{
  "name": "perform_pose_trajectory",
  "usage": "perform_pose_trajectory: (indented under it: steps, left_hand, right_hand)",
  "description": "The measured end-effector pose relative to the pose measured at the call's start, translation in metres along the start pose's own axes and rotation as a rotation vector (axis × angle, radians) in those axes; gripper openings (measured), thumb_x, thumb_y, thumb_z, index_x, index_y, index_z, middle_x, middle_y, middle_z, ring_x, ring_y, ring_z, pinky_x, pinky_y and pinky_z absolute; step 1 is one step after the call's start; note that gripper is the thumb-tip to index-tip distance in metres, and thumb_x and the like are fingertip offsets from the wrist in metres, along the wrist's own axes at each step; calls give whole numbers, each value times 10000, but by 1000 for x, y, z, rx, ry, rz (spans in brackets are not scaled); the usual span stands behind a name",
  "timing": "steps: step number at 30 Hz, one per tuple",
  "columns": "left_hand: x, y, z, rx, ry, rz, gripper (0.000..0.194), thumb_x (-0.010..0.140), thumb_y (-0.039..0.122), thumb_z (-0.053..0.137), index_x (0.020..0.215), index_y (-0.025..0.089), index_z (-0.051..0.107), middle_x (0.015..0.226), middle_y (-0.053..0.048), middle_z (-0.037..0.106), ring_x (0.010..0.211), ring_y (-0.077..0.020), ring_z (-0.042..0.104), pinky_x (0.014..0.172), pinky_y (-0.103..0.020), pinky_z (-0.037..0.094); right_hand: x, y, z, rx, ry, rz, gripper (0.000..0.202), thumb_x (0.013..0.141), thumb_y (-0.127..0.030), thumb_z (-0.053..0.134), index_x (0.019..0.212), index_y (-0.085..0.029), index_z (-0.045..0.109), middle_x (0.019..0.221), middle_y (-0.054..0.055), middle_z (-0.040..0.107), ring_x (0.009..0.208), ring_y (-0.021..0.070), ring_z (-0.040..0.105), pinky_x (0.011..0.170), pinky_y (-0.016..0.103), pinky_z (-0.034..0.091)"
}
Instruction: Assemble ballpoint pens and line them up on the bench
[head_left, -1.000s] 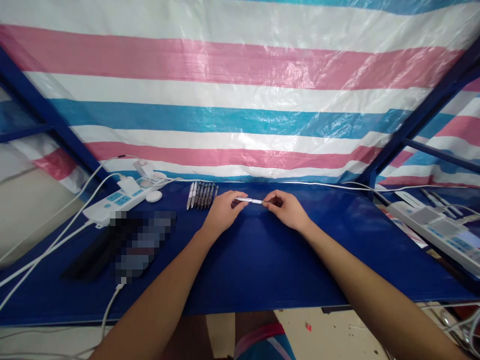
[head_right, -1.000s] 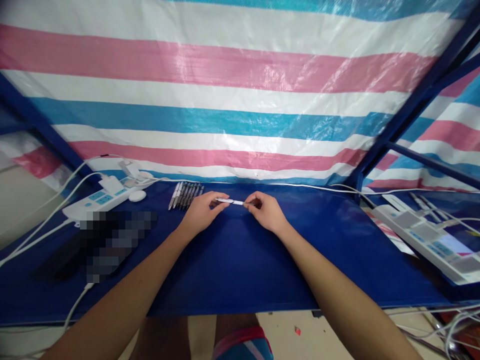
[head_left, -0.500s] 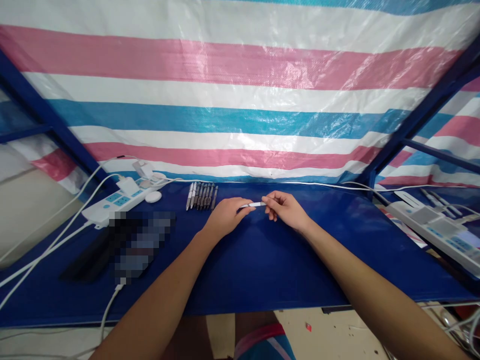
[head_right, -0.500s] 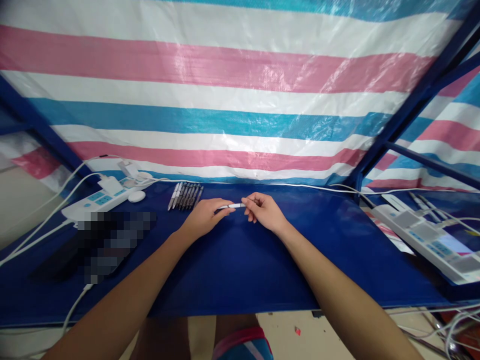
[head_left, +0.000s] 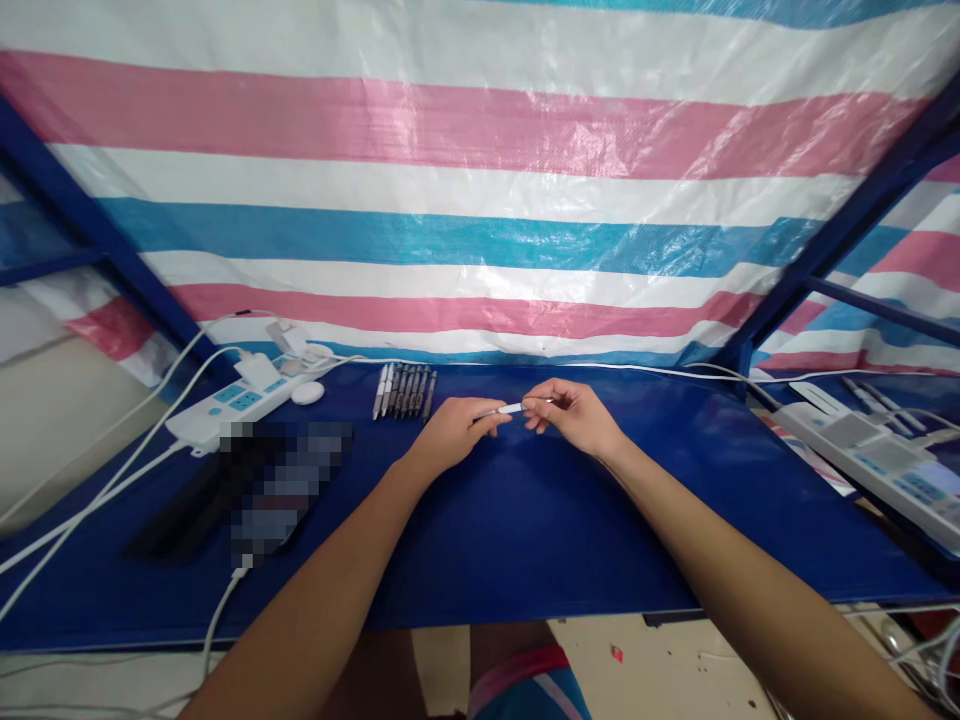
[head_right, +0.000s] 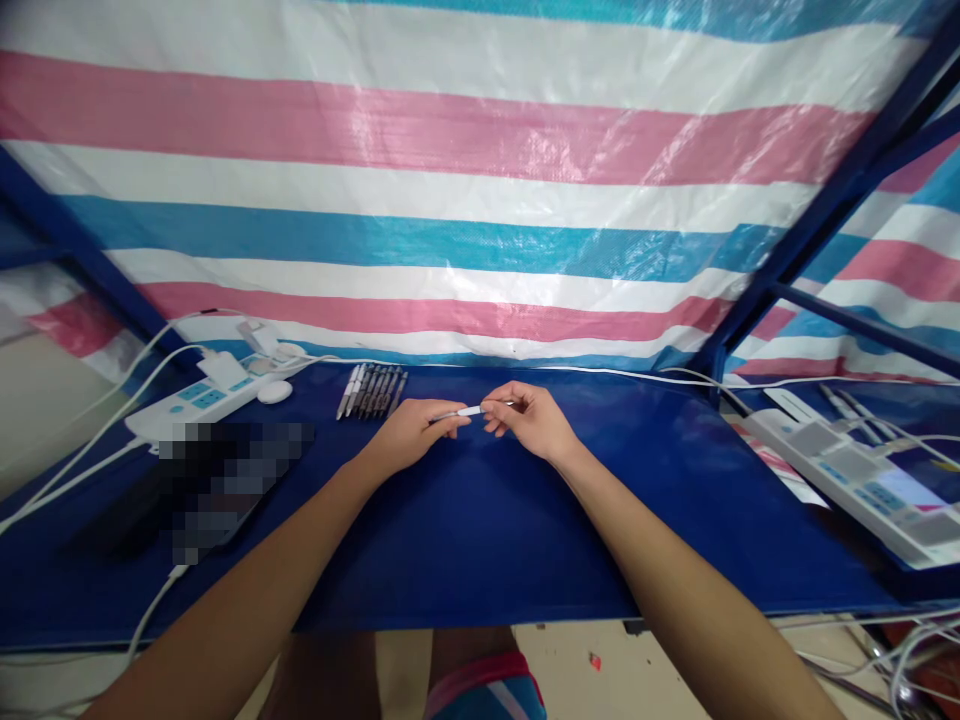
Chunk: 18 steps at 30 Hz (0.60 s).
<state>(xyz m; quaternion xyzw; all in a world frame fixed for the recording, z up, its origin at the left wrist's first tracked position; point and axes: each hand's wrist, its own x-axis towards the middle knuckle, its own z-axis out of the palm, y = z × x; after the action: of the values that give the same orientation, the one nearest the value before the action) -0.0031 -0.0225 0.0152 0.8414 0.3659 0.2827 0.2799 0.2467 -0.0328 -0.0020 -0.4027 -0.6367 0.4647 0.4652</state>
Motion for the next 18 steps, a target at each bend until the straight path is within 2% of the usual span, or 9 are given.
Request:
perform_pose_trajectory:
  steps: [5,8,10,13,15,18]
  left_hand:
    - [-2,0,-1,-46,-58,-52,451,1053,551,549,829,223,762,699,19,693,623,-156,584,634,-283,391]
    - [-3,0,-1,-59,-52,-79,469,1058,574,544,855,218,771,704,18,691,634,-152,585,618,-282,386]
    - [-2,-1,0,-77,-2,-93,436,1061,567,550,958,225,801,782,7,741,701,-164,635,651,-280,429]
    - [-1,-7,-1,-134,148,-122,372,1021,542,638,1144,238,813,958,-25,812,839,-198,717,740,-292,521]
    - [1,-11,-2,-175,236,-139,368,978,533,707,1163,234,815,1021,-46,827,885,-216,744,778,-310,565]
    - [2,-14,-3,-234,286,-147,349,931,524,772,1111,230,834,997,-59,834,868,-225,761,806,-341,604]
  right_hand:
    - [-1,0,0,19,-28,6,402,867,-584,856,1004,-220,756,803,47,802,699,210,772,710,378,658]
    - [-1,-2,0,15,-24,0,379,876,-561,852,1014,-222,754,808,47,802,701,205,769,716,371,651]
    - [0,-2,0,23,8,-22,378,858,-543,870,1032,-229,750,841,45,806,737,207,771,746,374,649]
    - [2,-2,0,49,76,-55,381,825,-531,898,1025,-242,752,888,40,807,783,208,767,793,386,647]
    - [3,-2,-1,68,104,-61,370,814,-525,909,1001,-243,759,892,41,807,778,204,760,794,386,646]
    - [3,-1,-1,92,116,-42,375,796,-515,929,987,-232,773,880,46,812,746,198,759,779,384,653]
